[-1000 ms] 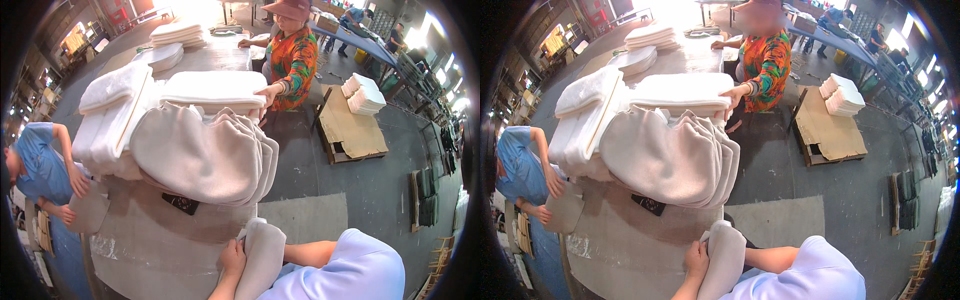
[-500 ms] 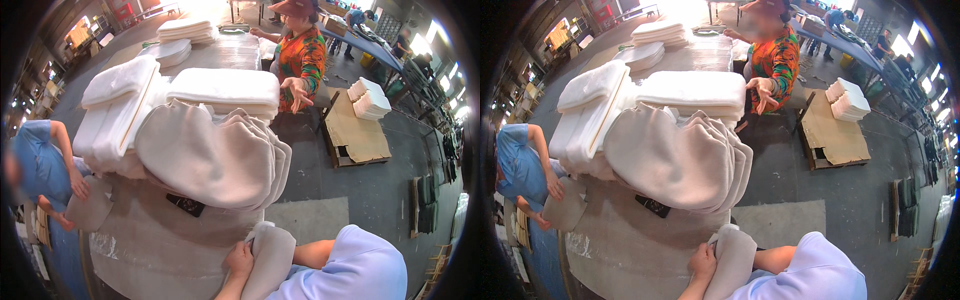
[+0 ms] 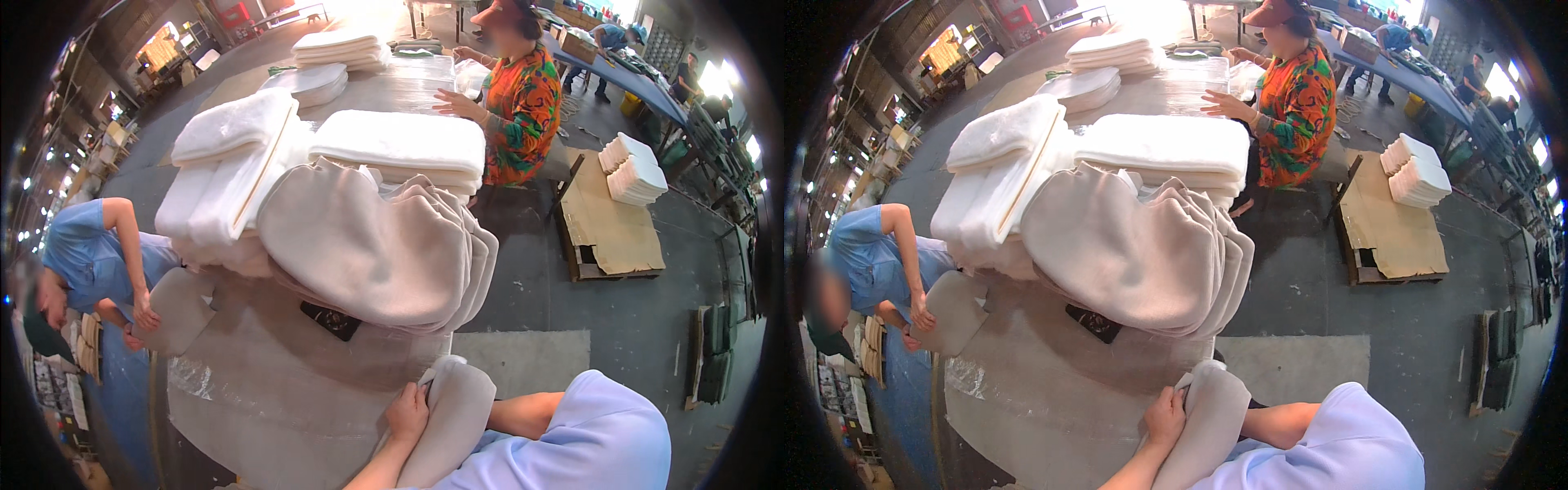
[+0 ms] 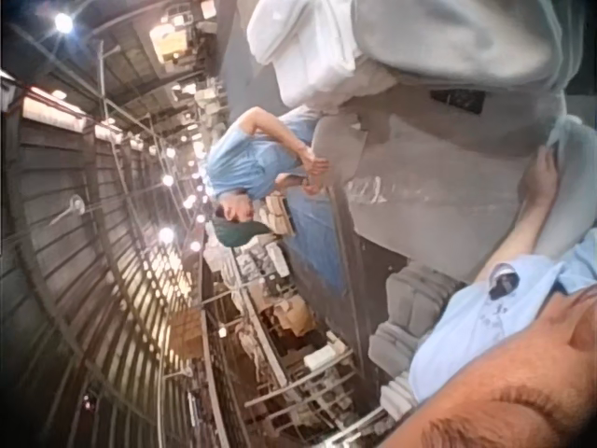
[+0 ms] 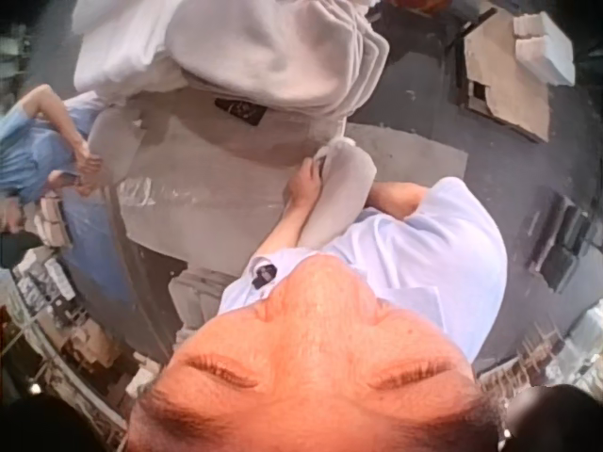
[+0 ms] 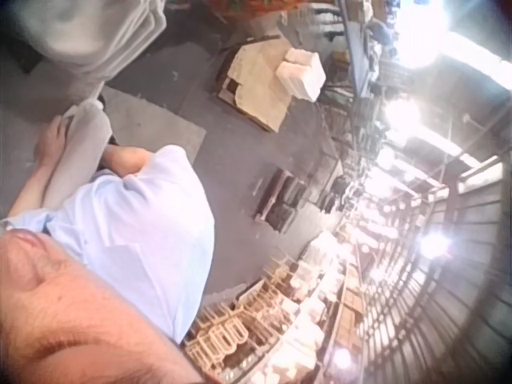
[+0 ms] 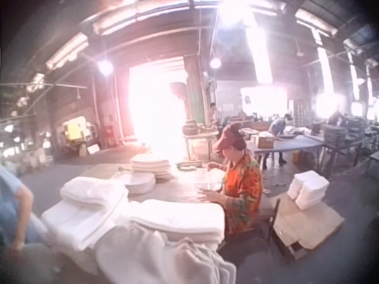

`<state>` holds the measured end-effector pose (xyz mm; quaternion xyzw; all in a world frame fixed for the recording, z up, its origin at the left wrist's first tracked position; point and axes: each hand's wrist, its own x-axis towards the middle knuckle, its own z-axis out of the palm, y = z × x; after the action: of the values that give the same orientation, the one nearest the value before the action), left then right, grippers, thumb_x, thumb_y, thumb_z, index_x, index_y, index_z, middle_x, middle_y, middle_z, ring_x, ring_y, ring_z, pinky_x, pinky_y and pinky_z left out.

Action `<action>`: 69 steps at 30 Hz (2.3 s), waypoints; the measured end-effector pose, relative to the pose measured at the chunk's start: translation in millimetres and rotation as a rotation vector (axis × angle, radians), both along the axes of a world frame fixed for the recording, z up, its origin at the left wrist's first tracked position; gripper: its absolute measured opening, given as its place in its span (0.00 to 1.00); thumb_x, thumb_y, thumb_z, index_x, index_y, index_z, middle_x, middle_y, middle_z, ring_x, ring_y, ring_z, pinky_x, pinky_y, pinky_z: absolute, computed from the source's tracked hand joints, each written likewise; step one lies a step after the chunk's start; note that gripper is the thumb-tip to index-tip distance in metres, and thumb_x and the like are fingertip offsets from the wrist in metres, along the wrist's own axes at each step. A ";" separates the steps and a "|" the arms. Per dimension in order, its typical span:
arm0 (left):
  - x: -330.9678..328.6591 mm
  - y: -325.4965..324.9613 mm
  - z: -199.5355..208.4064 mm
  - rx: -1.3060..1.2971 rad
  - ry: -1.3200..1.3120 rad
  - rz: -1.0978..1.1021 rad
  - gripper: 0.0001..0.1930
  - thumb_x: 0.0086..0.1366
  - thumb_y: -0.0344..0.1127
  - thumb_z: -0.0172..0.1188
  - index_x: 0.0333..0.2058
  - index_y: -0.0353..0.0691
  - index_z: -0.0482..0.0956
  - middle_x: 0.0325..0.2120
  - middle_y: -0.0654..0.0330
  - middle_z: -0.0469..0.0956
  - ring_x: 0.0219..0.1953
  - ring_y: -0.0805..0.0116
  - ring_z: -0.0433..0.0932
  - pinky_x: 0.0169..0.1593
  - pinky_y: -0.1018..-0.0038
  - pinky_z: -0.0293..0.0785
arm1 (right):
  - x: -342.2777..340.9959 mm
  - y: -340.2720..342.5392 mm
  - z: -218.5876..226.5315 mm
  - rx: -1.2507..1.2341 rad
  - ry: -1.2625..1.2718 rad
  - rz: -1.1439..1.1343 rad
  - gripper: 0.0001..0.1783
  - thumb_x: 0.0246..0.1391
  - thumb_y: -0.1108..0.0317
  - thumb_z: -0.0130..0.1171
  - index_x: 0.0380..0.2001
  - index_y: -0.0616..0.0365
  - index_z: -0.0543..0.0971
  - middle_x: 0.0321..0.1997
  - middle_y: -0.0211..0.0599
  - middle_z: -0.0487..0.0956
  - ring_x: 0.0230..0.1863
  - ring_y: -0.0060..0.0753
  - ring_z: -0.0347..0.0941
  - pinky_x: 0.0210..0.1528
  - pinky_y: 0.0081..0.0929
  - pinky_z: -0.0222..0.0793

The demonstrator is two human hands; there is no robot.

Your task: The person folds rectangular fabric cushions by hand at a work table in a factory. They smooth the fabric, fold the cushion in half, and place it on a stack. Other workers are visible nearby performing similar tasks.

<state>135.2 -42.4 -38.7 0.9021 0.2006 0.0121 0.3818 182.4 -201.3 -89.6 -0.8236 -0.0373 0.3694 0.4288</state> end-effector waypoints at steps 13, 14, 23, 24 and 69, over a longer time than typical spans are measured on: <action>24.0 45.4 5.1 -0.916 0.626 -0.075 0.22 0.75 0.54 0.65 0.46 0.38 0.87 0.32 0.73 0.82 0.30 0.83 0.75 0.34 0.76 0.72 | -8.6 -8.5 -2.7 -0.029 -0.054 0.005 0.23 0.65 0.50 0.65 0.51 0.56 0.85 0.46 0.42 0.87 0.47 0.36 0.83 0.50 0.39 0.77; 26.7 46.2 8.2 -0.927 0.660 -0.089 0.21 0.75 0.53 0.65 0.45 0.37 0.88 0.33 0.70 0.84 0.32 0.81 0.77 0.35 0.75 0.74 | -8.9 -9.9 -4.1 -0.033 -0.055 0.002 0.23 0.65 0.50 0.65 0.51 0.56 0.85 0.46 0.42 0.87 0.47 0.36 0.83 0.50 0.39 0.77; 26.2 51.9 -15.4 -0.966 0.772 -0.183 0.22 0.73 0.53 0.66 0.43 0.36 0.89 0.36 0.64 0.87 0.34 0.75 0.82 0.38 0.70 0.79 | -1.9 -5.6 -9.0 -0.053 -0.059 0.008 0.23 0.65 0.50 0.65 0.51 0.57 0.85 0.46 0.42 0.87 0.46 0.36 0.83 0.49 0.39 0.77; 23.6 50.8 -21.0 -0.910 0.751 -0.202 0.23 0.73 0.54 0.64 0.43 0.36 0.89 0.36 0.61 0.88 0.34 0.71 0.84 0.39 0.68 0.80 | -0.6 -5.5 -8.2 -0.054 -0.058 0.006 0.23 0.65 0.50 0.65 0.51 0.57 0.85 0.45 0.42 0.87 0.46 0.36 0.83 0.49 0.39 0.77; 1.5 15.2 27.9 0.098 -0.225 -0.215 0.09 0.66 0.38 0.68 0.33 0.41 0.79 0.30 0.54 0.77 0.34 0.47 0.79 0.36 0.54 0.75 | -2.1 -26.1 -39.2 0.081 0.000 -0.297 0.21 0.65 0.52 0.66 0.48 0.60 0.85 0.39 0.45 0.87 0.41 0.36 0.84 0.45 0.39 0.78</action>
<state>136.7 -27.2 -10.8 0.9288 0.0583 0.0817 0.3566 180.3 -227.4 -128.8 -0.8020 0.0700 0.3002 0.5116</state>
